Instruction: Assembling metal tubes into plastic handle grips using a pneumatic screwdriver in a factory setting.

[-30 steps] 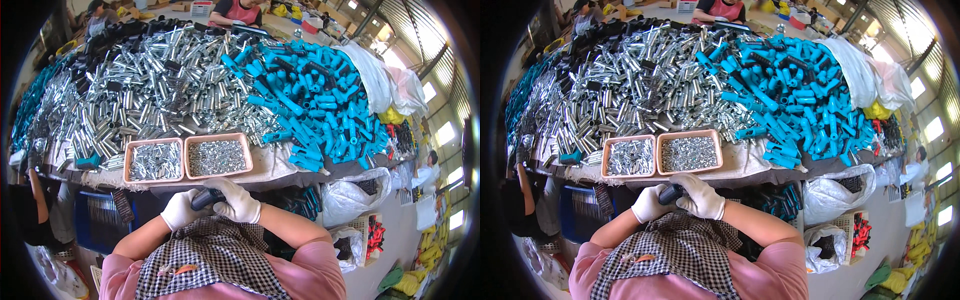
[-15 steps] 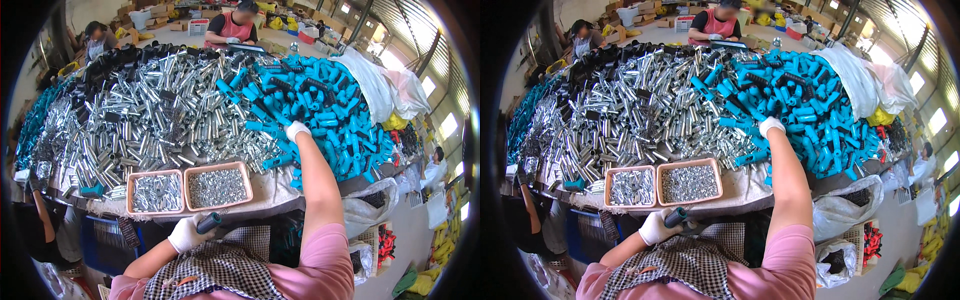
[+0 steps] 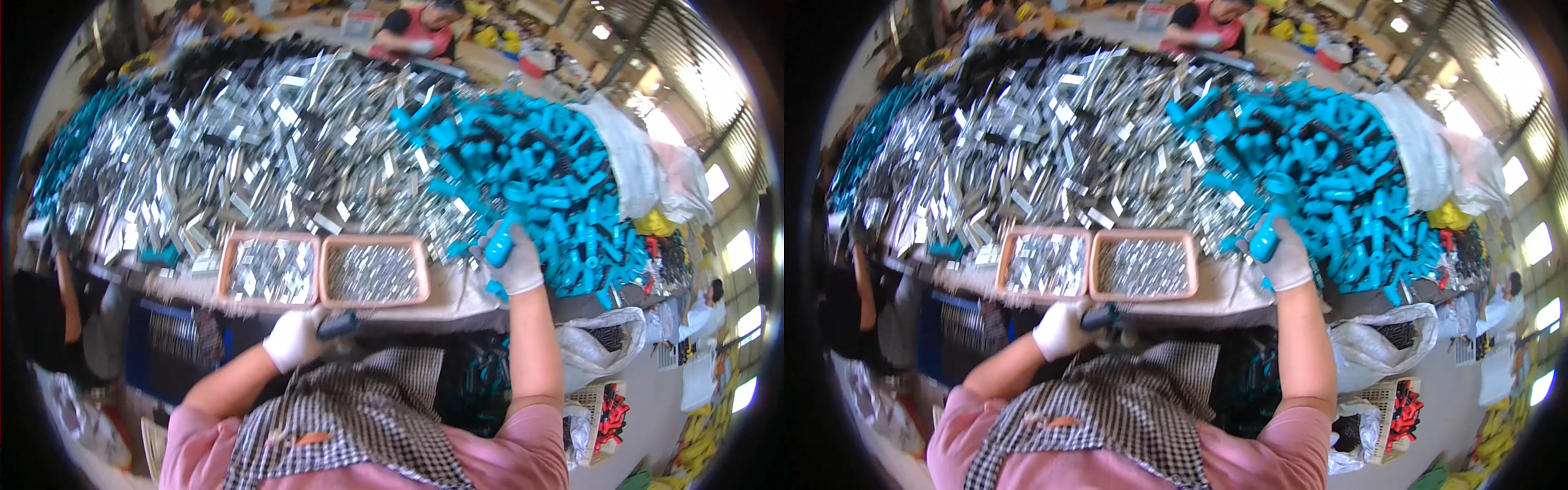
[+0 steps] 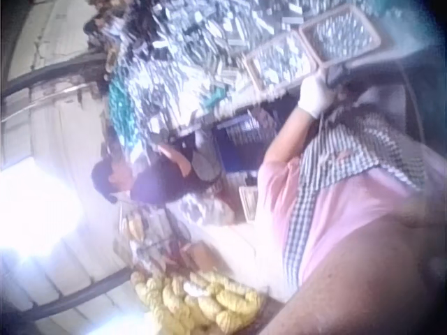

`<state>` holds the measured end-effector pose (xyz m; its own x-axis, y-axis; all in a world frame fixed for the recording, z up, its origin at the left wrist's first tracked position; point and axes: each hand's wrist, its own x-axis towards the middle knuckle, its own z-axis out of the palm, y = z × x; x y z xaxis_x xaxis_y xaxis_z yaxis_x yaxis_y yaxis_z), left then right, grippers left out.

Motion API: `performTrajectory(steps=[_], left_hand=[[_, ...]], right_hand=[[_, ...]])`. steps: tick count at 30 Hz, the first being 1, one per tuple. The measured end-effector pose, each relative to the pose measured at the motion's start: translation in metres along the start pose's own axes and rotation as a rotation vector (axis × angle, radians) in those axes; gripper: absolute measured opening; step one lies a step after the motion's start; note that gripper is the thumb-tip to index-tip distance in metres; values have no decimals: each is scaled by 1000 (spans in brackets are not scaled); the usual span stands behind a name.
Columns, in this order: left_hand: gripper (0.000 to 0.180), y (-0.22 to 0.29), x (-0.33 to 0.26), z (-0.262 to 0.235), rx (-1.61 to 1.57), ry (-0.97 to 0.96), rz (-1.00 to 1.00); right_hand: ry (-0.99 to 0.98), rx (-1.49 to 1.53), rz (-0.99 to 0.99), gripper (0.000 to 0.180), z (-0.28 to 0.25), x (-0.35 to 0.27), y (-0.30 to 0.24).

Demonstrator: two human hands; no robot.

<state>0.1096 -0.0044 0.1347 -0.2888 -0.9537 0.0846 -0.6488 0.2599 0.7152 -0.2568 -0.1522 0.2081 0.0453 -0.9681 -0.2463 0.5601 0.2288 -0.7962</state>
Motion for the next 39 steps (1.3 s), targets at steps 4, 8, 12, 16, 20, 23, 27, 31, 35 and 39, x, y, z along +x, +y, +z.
performTrajectory(steps=[4, 8, 12, 16, 20, 23, 27, 31, 35, 39], left_hand=[[36, 12, 10, -14, 144, -12, 26], [41, 2, 4, -21, 275, -77, 74], [37, -3, -16, -31, 373, -106, 33], [34, -1, -24, -33, 411, -123, 27], [32, -1, -26, -34, 419, -130, 61], [32, -1, -28, -35, 429, -144, 38], [41, -4, -29, -33, 418, -116, 70], [31, 0, -29, -32, 439, -162, 57], [23, 2, -30, -24, 426, -143, 219], [36, 14, -32, -17, 307, -329, 113]], right_hand=[[-556, -24, 24, 63, 1, -65, 24], [-595, -99, 30, 84, 16, -104, 44], [-278, -635, 166, 64, 38, -117, 53], [-296, -643, 344, 49, 21, -122, 83], [-390, -614, 407, 55, 21, -124, 90], [-368, -631, 344, 69, 33, -126, 87], [-330, -450, 346, 67, 32, -132, 90], [-358, -553, 413, 60, 43, -134, 87], [-452, -763, 367, 57, 54, -132, 92], [-854, -1395, -363, 42, 72, -141, 94]])
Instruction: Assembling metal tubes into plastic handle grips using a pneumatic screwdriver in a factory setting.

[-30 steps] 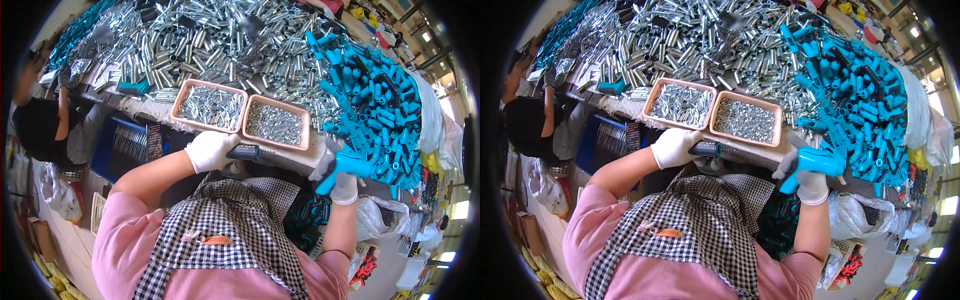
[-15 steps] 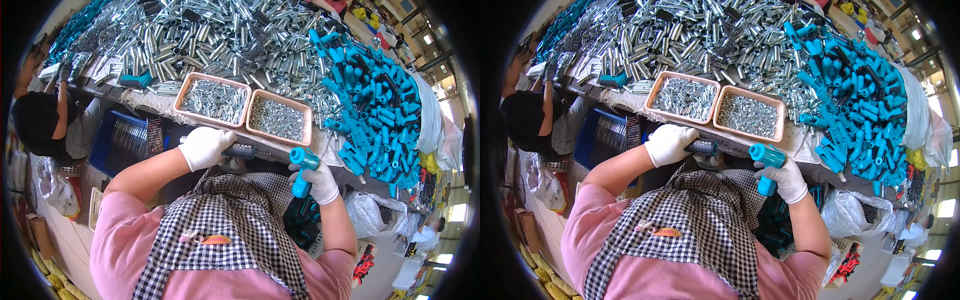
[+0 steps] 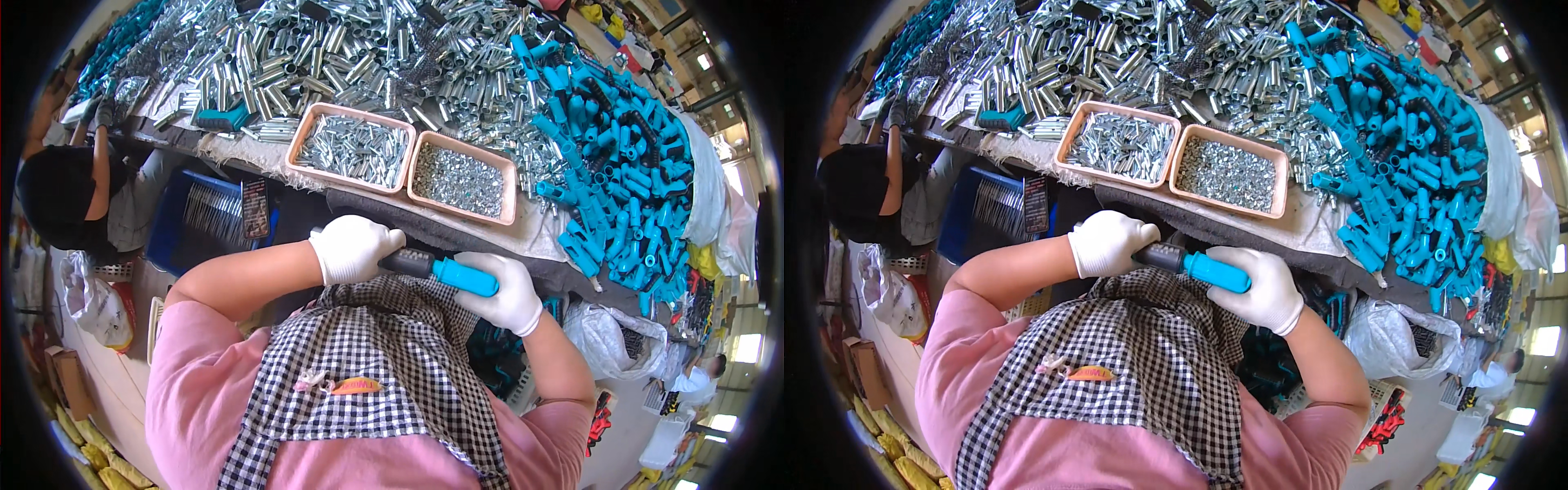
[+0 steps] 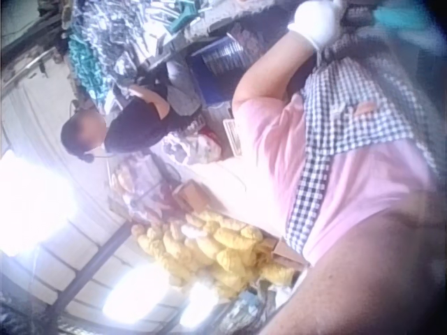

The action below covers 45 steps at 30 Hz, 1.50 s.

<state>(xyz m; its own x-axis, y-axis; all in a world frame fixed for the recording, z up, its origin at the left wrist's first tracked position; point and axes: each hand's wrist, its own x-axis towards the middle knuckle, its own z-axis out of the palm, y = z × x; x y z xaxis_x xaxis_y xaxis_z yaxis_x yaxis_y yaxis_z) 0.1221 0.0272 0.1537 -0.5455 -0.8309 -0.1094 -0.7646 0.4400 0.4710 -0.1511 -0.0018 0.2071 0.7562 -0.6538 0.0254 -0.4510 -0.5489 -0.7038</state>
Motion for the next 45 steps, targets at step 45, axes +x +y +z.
performTrajectory(steps=[45], left_hand=[[14, -19, 37, -51, 673, 663, 534]], right_hand=[[50, 2193, 432, 46, 63, -12, 20]])
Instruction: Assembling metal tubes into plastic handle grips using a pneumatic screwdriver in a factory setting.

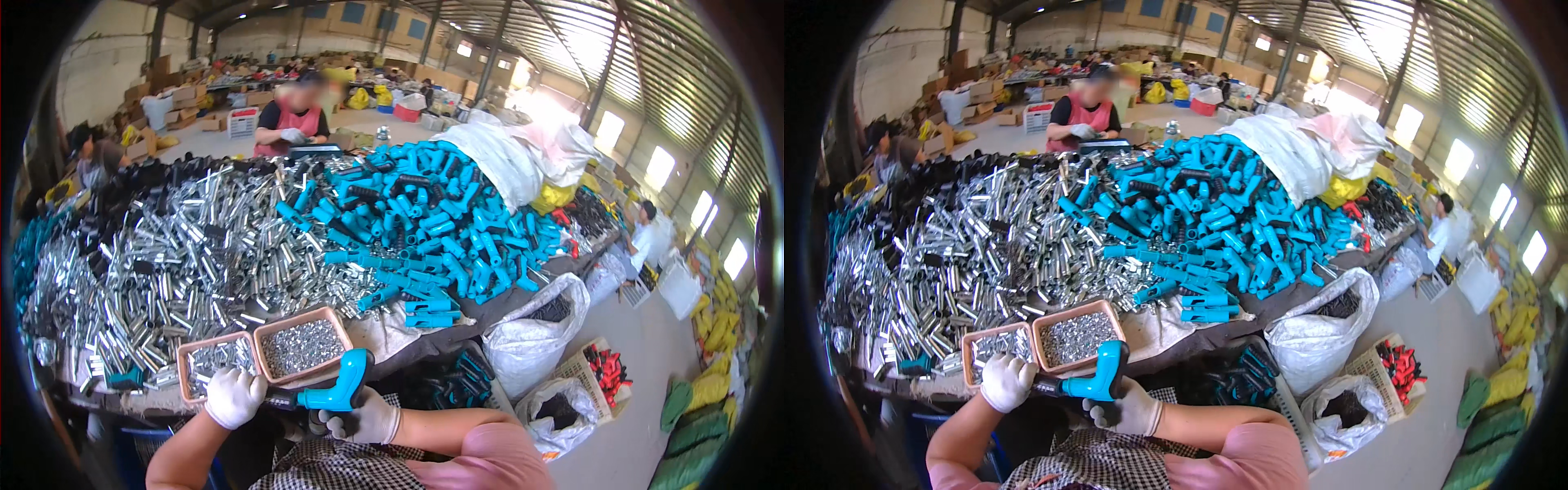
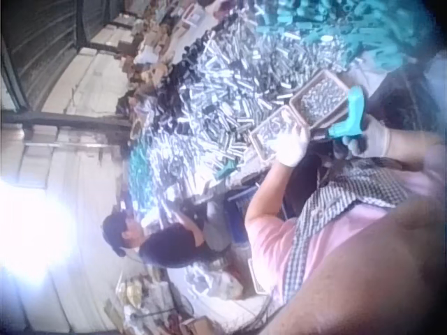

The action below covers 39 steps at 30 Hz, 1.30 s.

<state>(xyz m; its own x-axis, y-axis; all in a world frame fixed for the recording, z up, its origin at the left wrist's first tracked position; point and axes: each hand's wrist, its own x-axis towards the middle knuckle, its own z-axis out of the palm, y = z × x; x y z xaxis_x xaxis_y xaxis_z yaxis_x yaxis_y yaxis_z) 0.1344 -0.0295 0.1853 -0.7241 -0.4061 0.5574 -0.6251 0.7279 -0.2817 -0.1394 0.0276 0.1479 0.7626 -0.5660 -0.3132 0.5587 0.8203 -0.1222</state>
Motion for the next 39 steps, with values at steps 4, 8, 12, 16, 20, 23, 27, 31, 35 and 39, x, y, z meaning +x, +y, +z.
performTrajectory(steps=[4, 8, 12, 16, 20, 23, 27, 31, 35, 39], left_hand=[[10, 8, -8, 10, -30, -71, -63], [10, 17, 4, 14, -71, -169, -157], [19, 28, 5, 6, -136, -302, -241], [31, 44, 1, 1, -429, -681, -424], [39, 51, -27, 16, -1027, -922, -494], [31, 48, -13, 10, -1319, -1387, -586], [24, 47, -44, 38, -1703, -1427, -361], [18, 50, -63, 63, -1812, -1512, -214], [24, 52, -54, 49, -1849, -1351, -194], [37, 53, -40, 15, -985, -865, -481]], right_hand=[[151, -537, -140, 38, 18, -7, -2], [50, -371, -115, 58, 0, -19, -23], [116, -814, -90, 55, 16, -23, -32], [132, -1387, -317, 53, 18, -19, -32], [-292, -2432, -650, 44, 23, -14, -39], [-703, -2635, -758, 40, 24, -15, -42], [-992, -2697, -944, 21, 38, -9, -39], [-1076, -2765, -1014, 18, 48, -6, -31], [-1005, -2761, -879, 21, 43, 0, -34], [-168, -1964, -527, 35, 13, 0, -26]])
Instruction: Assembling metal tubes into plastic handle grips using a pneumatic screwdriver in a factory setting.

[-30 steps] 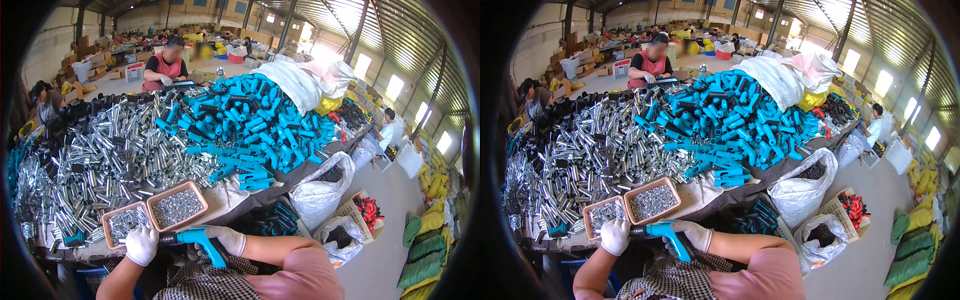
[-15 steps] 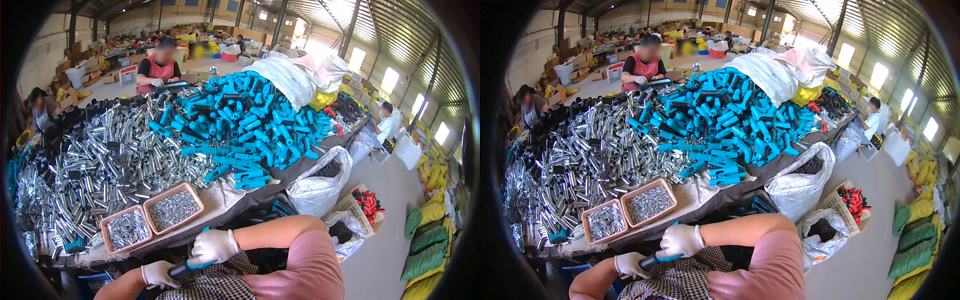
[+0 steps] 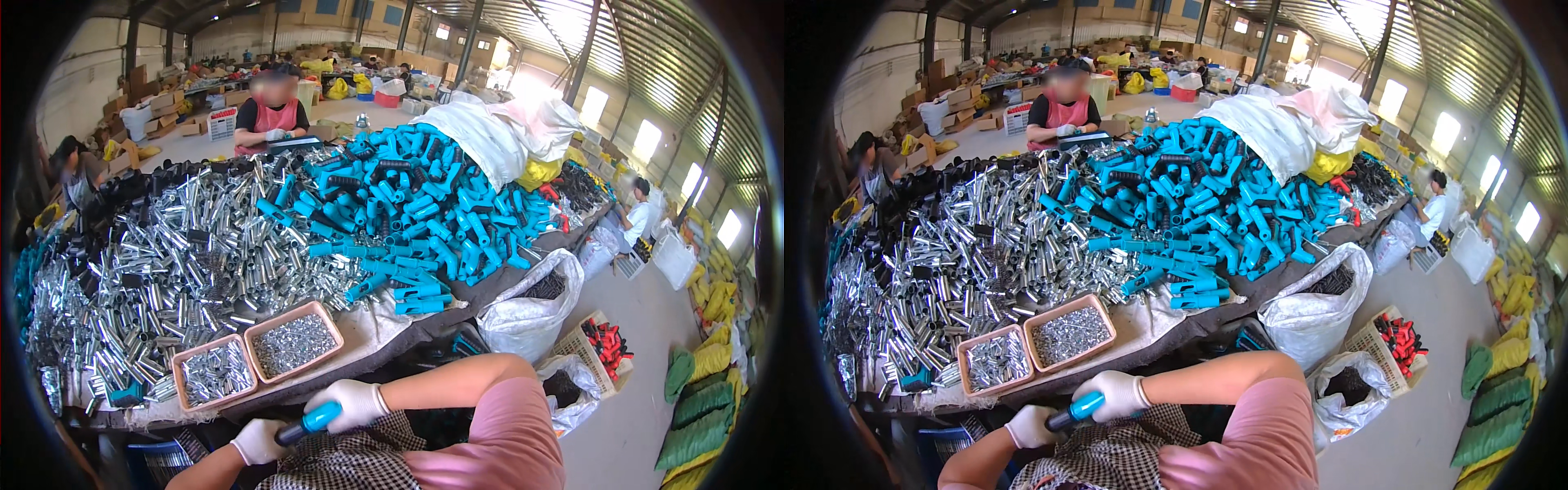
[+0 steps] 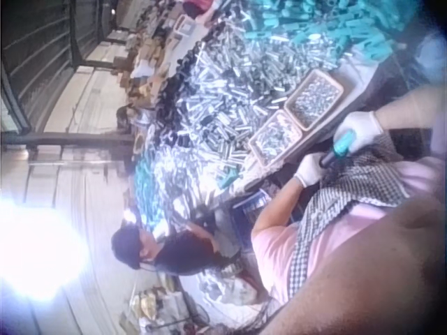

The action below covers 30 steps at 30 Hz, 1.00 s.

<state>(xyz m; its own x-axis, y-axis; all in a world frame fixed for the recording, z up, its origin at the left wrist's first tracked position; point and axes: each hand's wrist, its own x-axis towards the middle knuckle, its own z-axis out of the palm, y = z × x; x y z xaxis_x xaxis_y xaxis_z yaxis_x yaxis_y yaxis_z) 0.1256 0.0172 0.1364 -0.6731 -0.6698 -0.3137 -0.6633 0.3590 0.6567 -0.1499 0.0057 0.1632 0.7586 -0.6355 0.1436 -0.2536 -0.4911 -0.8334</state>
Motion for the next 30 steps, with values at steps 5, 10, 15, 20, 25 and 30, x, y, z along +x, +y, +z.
performTrajectory(steps=[5, 10, 15, 20, 25, 30], left_hand=[[23, -11, 9, -15, 637, 683, 91], [18, -12, -2, -22, 336, 736, -294], [20, 5, -5, 21, 310, 404, 84], [22, 4, -6, 4, 29, 604, -62], [23, 0, 1, 18, 157, 499, 94], [25, 10, -11, 22, 182, 339, 204]], right_hand=[[96, 1249, 670, 30, 16, 8, 15], [387, 127, -18, 70, -6, 3, -53], [517, 65, 57, 39, -40, 15, -13], [303, -28, -431, 46, -8, 5, -58], [498, 284, 66, 41, -47, 19, -4], [275, 339, -347, 46, -14, 3, -56]])
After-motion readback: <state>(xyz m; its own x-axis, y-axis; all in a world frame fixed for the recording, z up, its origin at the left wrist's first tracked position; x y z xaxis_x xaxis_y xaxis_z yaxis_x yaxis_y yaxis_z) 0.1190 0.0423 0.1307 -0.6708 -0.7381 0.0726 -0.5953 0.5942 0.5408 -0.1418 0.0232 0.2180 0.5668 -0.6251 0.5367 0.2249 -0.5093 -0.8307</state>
